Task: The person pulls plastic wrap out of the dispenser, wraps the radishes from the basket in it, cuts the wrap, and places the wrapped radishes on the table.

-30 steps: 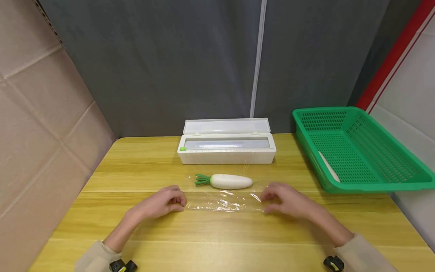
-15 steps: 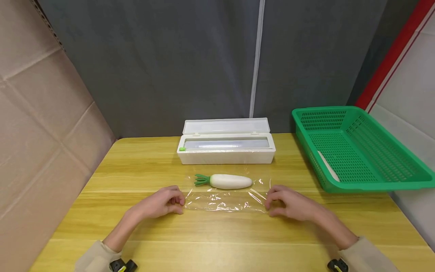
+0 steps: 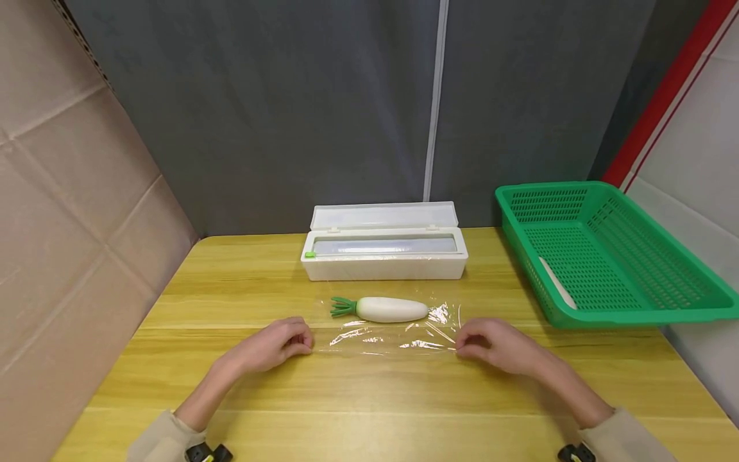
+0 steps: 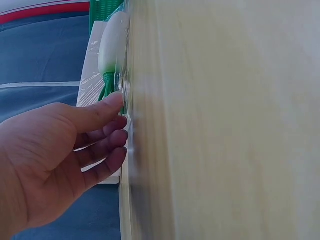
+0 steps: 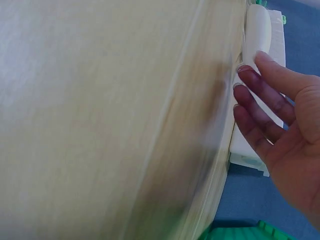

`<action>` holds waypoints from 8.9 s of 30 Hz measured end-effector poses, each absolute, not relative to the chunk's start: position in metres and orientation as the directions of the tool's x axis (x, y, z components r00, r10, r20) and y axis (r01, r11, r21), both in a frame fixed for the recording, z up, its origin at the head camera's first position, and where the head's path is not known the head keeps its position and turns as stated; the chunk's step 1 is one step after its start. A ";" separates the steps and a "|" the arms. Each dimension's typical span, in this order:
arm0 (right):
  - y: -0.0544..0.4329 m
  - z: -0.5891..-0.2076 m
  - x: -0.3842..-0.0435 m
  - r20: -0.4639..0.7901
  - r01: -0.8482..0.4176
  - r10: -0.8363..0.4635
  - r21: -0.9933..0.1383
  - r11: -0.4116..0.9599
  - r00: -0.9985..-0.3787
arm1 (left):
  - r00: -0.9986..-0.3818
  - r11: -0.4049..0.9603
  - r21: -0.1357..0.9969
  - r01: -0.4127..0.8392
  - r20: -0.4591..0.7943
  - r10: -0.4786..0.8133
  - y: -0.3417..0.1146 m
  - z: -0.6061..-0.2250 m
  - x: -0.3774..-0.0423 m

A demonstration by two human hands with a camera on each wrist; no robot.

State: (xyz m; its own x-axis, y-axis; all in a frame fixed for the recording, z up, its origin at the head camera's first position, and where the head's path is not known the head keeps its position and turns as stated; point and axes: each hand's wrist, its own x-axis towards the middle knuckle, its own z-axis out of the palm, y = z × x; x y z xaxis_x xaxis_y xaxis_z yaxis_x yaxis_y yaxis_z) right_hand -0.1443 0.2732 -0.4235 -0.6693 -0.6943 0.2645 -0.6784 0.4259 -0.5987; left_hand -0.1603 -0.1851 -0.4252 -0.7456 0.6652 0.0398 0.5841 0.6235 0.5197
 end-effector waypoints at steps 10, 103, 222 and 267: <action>0.276 -0.415 -0.144 0.266 -0.600 -0.573 -0.593 0.537 -0.775 | -0.774 0.601 0.549 0.582 0.145 0.616 -0.184 -0.417 -0.162; 0.242 -0.425 -0.219 0.121 -0.115 -0.050 -0.621 0.775 -0.991 | -0.948 0.824 0.489 0.287 0.272 0.168 -0.143 -0.419 -0.236; 0.064 -0.368 -0.285 0.281 -0.535 -0.497 -0.683 0.498 -0.821 | -0.924 0.663 0.652 0.368 0.174 0.342 -0.184 -0.410 -0.293; 0.006 -0.369 -0.299 0.262 -0.590 -0.532 -0.441 0.676 -0.805 | -0.920 0.607 0.698 0.380 0.221 0.323 -0.185 -0.418 -0.293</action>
